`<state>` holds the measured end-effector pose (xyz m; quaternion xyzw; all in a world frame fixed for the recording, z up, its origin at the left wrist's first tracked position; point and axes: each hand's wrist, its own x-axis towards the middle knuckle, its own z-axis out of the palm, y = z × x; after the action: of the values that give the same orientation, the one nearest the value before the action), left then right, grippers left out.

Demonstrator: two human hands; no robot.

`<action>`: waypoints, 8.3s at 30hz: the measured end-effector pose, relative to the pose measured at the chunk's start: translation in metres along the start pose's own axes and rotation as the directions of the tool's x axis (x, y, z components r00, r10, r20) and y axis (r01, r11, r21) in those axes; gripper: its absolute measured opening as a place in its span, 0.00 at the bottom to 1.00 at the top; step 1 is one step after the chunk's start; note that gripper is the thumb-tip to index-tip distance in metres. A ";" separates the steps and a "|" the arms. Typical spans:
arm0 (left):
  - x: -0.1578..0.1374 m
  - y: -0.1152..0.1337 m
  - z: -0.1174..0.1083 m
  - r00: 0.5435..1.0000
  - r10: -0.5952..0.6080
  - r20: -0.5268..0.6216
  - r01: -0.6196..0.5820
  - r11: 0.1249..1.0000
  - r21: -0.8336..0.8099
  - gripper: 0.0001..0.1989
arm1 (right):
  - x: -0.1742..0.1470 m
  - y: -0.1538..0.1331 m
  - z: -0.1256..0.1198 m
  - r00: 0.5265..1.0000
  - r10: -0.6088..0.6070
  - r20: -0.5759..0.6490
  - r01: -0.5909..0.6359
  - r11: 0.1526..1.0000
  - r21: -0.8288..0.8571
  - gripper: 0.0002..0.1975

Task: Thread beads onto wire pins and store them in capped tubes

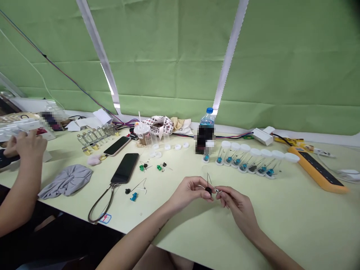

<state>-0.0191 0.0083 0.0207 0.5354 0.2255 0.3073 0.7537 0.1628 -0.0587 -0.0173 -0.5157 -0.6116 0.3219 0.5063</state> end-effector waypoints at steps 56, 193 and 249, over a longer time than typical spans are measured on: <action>0.018 -0.004 -0.081 0.881 0.198 -0.429 -0.305 0.932 -0.197 0.14 | -0.007 0.032 0.031 0.768 -0.369 0.523 0.593 0.102 -0.799 0.15; -0.010 -0.016 -0.034 0.849 0.384 -0.363 -0.337 0.922 0.188 0.10 | -0.002 0.009 0.026 0.967 -0.247 0.053 0.252 0.958 -0.133 0.04; 0.001 -0.045 -0.027 0.984 0.047 -0.169 -0.060 0.996 -0.071 0.16 | -0.002 0.006 0.023 0.870 -0.487 0.076 0.475 0.787 -0.394 0.07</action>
<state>-0.0264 0.0157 -0.0307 0.4844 0.2616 0.3797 0.7435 0.1431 -0.0558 -0.0299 -0.4402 -0.7674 0.0426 0.4642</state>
